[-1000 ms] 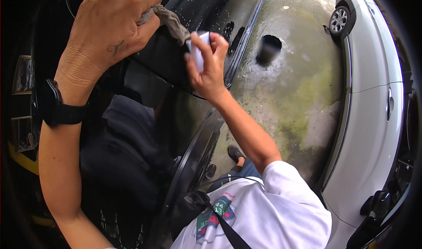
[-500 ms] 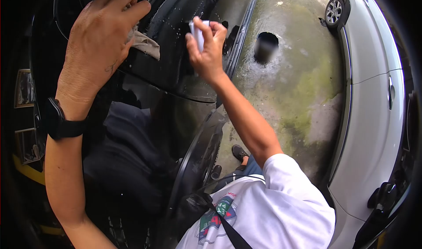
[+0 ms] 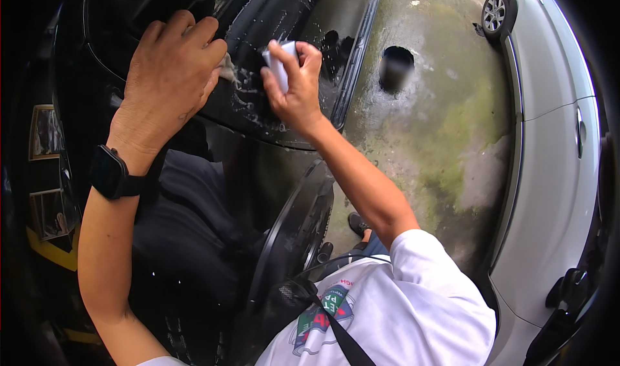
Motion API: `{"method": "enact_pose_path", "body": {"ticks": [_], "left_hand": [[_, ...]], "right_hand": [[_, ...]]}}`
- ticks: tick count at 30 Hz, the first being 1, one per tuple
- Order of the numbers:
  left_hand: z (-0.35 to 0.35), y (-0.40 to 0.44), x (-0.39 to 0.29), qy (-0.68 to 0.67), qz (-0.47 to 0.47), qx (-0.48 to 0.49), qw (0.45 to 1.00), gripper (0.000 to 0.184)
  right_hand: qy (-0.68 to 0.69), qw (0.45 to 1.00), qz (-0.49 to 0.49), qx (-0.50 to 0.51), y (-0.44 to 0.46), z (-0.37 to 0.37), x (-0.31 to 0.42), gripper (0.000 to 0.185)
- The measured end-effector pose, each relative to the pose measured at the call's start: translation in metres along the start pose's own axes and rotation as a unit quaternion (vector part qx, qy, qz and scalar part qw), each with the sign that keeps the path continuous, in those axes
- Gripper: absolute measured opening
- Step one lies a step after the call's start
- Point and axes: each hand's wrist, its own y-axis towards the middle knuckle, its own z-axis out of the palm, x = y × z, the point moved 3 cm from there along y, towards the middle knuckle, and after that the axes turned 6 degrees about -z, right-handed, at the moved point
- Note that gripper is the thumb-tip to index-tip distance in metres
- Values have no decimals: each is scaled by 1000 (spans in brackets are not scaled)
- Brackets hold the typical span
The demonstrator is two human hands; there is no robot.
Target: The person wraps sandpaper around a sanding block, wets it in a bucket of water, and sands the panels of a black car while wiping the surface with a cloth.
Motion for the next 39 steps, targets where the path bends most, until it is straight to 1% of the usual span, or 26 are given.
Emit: {"method": "enact_pose_path", "body": {"ticks": [1,3,5,7,8,10,11,12,14,15,16,18,19,21,22,25,26,28,29,30,32,34,35,36,38,39], "left_hand": [[2,0,3,1,1,-19,1000,31],[3,-1,7,2,-2,-33,999,32],[-3,-1,11,-20,-24,-105,994,35],[-5,1,17,-21,-18,-119,993,34],[-7,2,19,-28,-10,-133,991,34],[-12,2,21,-40,-5,-148,988,31],[-14,1,20,-37,-9,-202,979,26],[-13,3,20,-38,-13,-199,979,26],[-20,4,17,38,8,-270,962,9],[-27,2,10,-13,16,-297,955,9],[-29,2,11,-9,14,-299,954,9],[-25,2,18,-22,-2,-220,975,9],[-21,3,20,-24,21,-247,968,9],[-14,3,21,-10,6,-245,969,9],[-13,4,20,4,-3,-244,970,8],[-20,6,10,1,-34,-254,966,8],[-18,6,12,-1,-32,-256,966,8],[-14,5,23,-39,-17,-241,970,10],[-12,5,25,-86,-32,-234,968,9],[-13,4,26,-85,-30,-236,968,9],[-20,3,19,-1,10,-214,977,9],[-18,4,20,7,21,-210,977,9],[-18,3,17,12,13,-198,980,9],[-17,3,13,15,7,-183,983,9],[-20,5,5,12,0,-185,983,8],[-20,5,3,14,-13,-191,981,8]], "right_hand": [[24,999,-14,36,-24,-9,25,63],[39,995,-43,84,-59,-23,40,63],[57,991,-62,104,-55,-28,41,63],[39,982,-136,125,-37,-23,39,65],[45,980,-155,116,-21,-16,45,65],[50,976,-190,97,18,2,69,62],[43,975,-198,95,31,8,75,60],[35,972,-211,92,38,12,79,59],[39,973,-203,98,23,9,76,60],[41,976,-192,97,12,5,73,60],[43,974,-190,117,-6,-2,65,60],[44,971,-179,151,-47,-23,42,60],[38,972,-172,158,-51,-29,43,59],[37,972,-175,155,-54,-25,36,60],[32,973,-176,148,-48,-21,40,60],[34,974,-191,120,17,7,73,62],[34,975,-197,96,35,16,83,61],[30,973,-209,89,44,22,88,62],[29,973,-210,88,39,18,88,62],[31,975,-193,103,24,12,84,61],[41,975,-173,132,-23,-7,63,60],[45,977,-150,144,-73,-26,35,64],[49,977,-153,141,-69,-27,31,63],[53,977,-152,138,-66,-25,25,62],[23,993,-99,56,-15,-5,8,56],[-5,997,-78,17,19,9,-23,54]]}}
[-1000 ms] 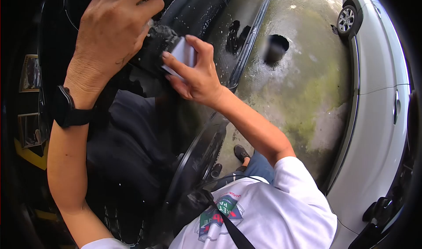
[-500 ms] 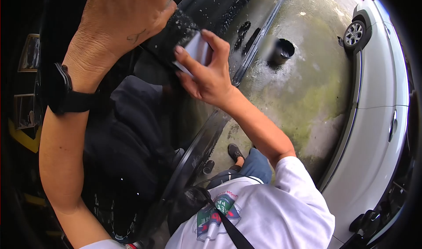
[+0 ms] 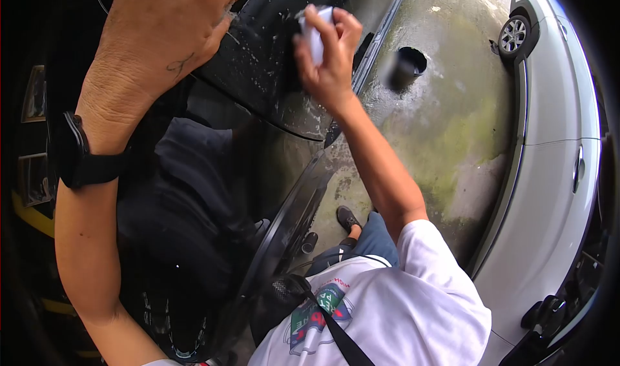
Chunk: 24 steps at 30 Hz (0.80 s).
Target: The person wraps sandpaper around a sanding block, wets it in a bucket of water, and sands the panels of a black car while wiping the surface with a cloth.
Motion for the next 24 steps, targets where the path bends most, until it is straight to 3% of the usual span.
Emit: {"method": "enact_pose_path", "body": {"ticks": [2,4,7,9,11,14,17,19,21,24], "left_hand": [[2,-1,1,-2,6,16,1000,9],[1,0,6,0,12,23,1000,9],[4,-2,15,-22,20,54,998,6],[9,-8,18,-85,-17,74,993,23],[6,-7,16,-89,-20,84,992,22],[11,-5,18,-100,-24,84,991,22],[13,-6,14,-115,-36,102,987,22],[10,-2,14,-114,-37,114,986,22],[11,-4,15,-113,-34,113,987,23],[14,-9,16,-113,-15,70,991,25]], "right_hand": [[-54,997,29,-52,48,14,-60,47],[-85,994,33,-55,57,11,-70,45],[11,998,51,-23,-1,1,2,55],[56,995,70,41,-53,-15,65,62],[81,992,55,77,-79,-27,85,67],[43,998,25,37,-53,-20,50,62],[-52,992,99,-66,25,3,-65,49],[-102,977,173,-63,63,8,-124,40],[-95,982,140,-81,47,8,-120,40],[-26,996,76,-49,-14,-5,-19,50]]}}
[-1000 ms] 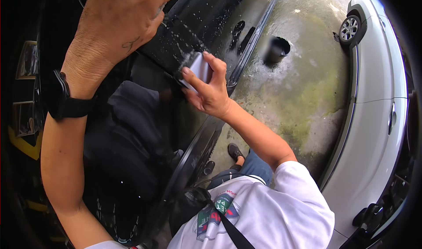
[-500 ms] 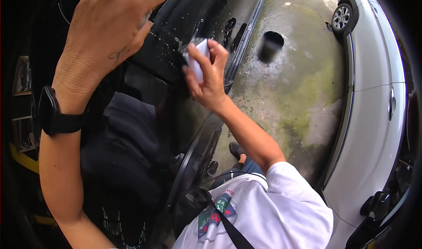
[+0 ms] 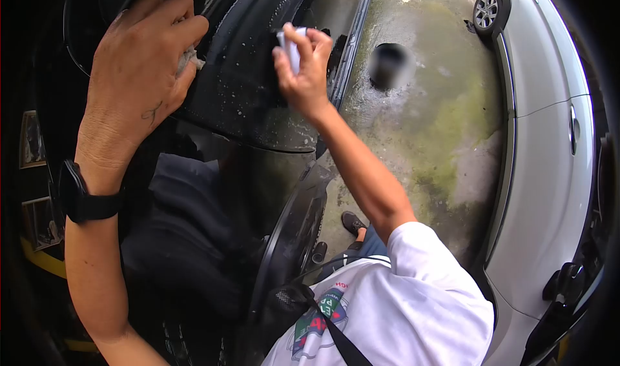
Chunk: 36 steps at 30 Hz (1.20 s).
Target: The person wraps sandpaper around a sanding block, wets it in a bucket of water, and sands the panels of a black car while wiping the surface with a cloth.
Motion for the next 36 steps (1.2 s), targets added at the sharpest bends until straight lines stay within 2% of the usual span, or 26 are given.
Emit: {"method": "enact_pose_path", "body": {"ticks": [2,4,8,9,11,12,15,17,19,21,24,27,29,31,33,36], "left_hand": [[-2,1,1,4,-1,10,1000,25],[-5,2,-3,10,5,20,1000,25],[-2,2,-2,11,-15,32,999,22],[0,0,-3,10,-14,38,999,21],[5,-4,-5,1,-17,37,999,20],[4,-2,-3,-1,-19,25,1000,20],[8,-3,-1,5,-7,23,1000,19],[4,-1,-4,0,-9,18,1000,19],[2,1,-3,-3,-11,18,1000,19],[2,-1,-2,2,-12,33,999,19],[2,-2,-2,2,-21,30,999,19],[4,0,-2,8,-11,26,1000,19],[4,-1,-3,3,-16,39,999,19],[3,3,-1,-1,-25,41,999,19],[0,1,-2,-8,-15,39,999,19],[-3,-1,-5,-15,-8,7,1000,21]], "right_hand": [[57,996,34,66,-52,-21,60,61],[67,994,10,91,-59,-31,64,63],[60,994,-55,76,-28,-19,26,65],[43,997,-46,55,-14,-16,16,61],[-1,999,36,-10,23,2,-39,44],[-15,998,53,-19,41,10,-65,42],[-24,997,74,-15,52,13,-72,42],[4,999,47,-7,17,4,-34,49],[39,998,17,46,-34,-14,31,58],[77,993,25,90,-74,-29,58,62],[54,994,-26,87,-53,-27,36,61],[-6,998,52,-22,27,8,-40,44],[-3,998,44,-42,79,23,-66,41],[12,1000,-12,-21,74,25,-22,46],[44,996,-72,39,27,4,62,55],[70,992,-25,107,-39,-24,70,61]]}}
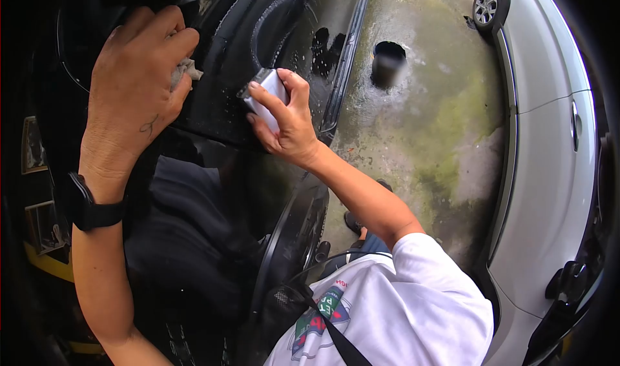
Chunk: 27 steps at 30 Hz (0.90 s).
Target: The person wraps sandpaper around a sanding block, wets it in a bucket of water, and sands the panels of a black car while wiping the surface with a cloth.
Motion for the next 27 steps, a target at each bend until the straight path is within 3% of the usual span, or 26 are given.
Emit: {"method": "enact_pose_path", "body": {"ticks": [1,5,8,11,14,17,19,24,27], "left_hand": [[-1,1,0,5,1,-4,1000,21],[3,2,2,16,-12,12,1000,24],[6,4,4,6,-4,25,1000,22],[5,7,2,1,5,23,1000,20],[1,6,2,4,8,9,1000,20],[6,4,4,1,3,6,1000,21],[10,5,3,0,10,14,1000,22],[7,3,5,13,7,22,1000,21],[5,2,4,7,7,14,1000,20]], "right_hand": [[-3,1000,0,16,-11,-6,-9,60],[-26,994,50,-92,47,7,-71,58],[-33,997,-45,-51,75,10,-11,57],[7,999,-36,3,21,5,24,65],[-10,999,-38,4,7,-6,-9,63],[-47,994,37,-93,62,5,-75,51],[-76,991,23,-104,93,6,-79,45],[-5,1000,-7,-14,-5,1,16,67],[-25,999,-45,12,3,-3,3,67]]}}
